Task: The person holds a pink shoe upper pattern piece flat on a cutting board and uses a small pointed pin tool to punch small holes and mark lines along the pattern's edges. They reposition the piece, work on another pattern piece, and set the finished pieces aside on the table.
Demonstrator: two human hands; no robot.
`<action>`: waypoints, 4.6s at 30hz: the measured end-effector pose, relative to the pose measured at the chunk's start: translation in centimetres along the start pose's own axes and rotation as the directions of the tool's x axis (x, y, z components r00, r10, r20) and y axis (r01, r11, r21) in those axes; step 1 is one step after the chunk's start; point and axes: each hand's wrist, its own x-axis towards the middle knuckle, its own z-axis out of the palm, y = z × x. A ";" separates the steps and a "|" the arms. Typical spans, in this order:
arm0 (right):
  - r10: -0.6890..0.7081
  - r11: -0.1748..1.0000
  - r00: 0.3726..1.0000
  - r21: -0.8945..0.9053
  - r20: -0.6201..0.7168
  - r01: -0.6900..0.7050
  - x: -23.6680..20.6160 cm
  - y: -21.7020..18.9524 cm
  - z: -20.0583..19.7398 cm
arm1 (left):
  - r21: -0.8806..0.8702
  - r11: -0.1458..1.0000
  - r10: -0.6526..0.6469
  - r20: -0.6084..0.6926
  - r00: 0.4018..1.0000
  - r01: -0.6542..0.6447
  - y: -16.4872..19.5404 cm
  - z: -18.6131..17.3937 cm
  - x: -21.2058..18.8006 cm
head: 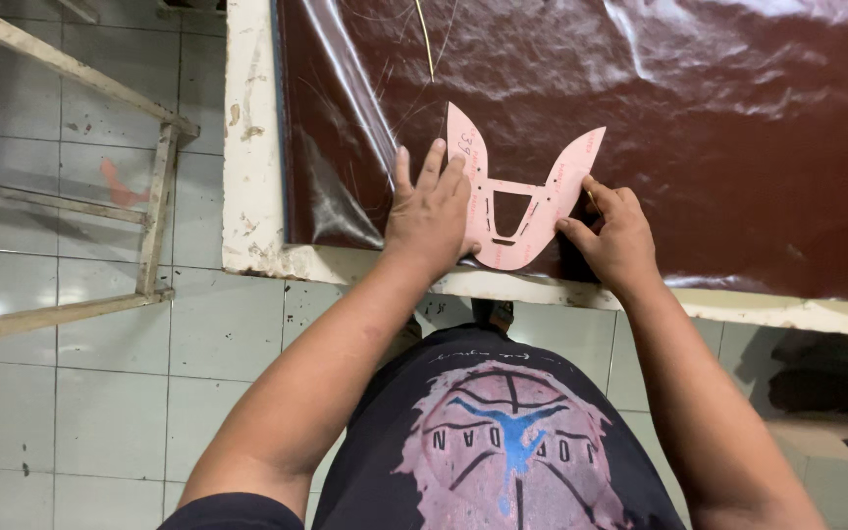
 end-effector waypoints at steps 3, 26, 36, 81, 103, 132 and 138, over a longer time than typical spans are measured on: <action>-0.093 0.996 0.989 -0.001 -0.113 0.094 0.6 -0.7 -0.3 | 0.006 1.000 0.002 0.029 1.000 -0.002 0.3 -0.7 0.1; -0.294 0.923 0.953 0.279 0.067 0.265 13.0 -11.7 4.1 | -0.029 1.000 0.007 0.065 0.998 -0.005 0.7 0.5 3.1; -0.541 0.837 0.837 -0.046 0.085 0.546 11.6 -10.8 2.9 | -0.033 0.999 0.019 0.159 0.987 -0.014 0.3 -1.2 2.6; -0.426 0.904 0.886 0.064 0.181 0.422 -0.7 -6.2 0.8 | -0.093 0.996 0.011 0.189 0.982 0.007 0.4 -2.1 2.9; -0.455 0.879 0.873 -0.071 0.175 0.472 -0.9 -6.5 1.3 | -0.098 0.995 0.001 0.171 0.985 0.016 0.6 -1.4 3.5; -0.123 0.945 0.992 0.301 -0.036 0.128 2.8 -2.7 -0.6 | 0.028 0.994 0.091 0.317 0.944 -0.106 2.6 -2.3 4.7; -0.294 0.952 0.954 -0.102 -0.059 0.288 2.9 -2.8 -0.8 | 0.027 0.993 0.099 0.316 0.944 -0.113 2.7 -2.2 4.9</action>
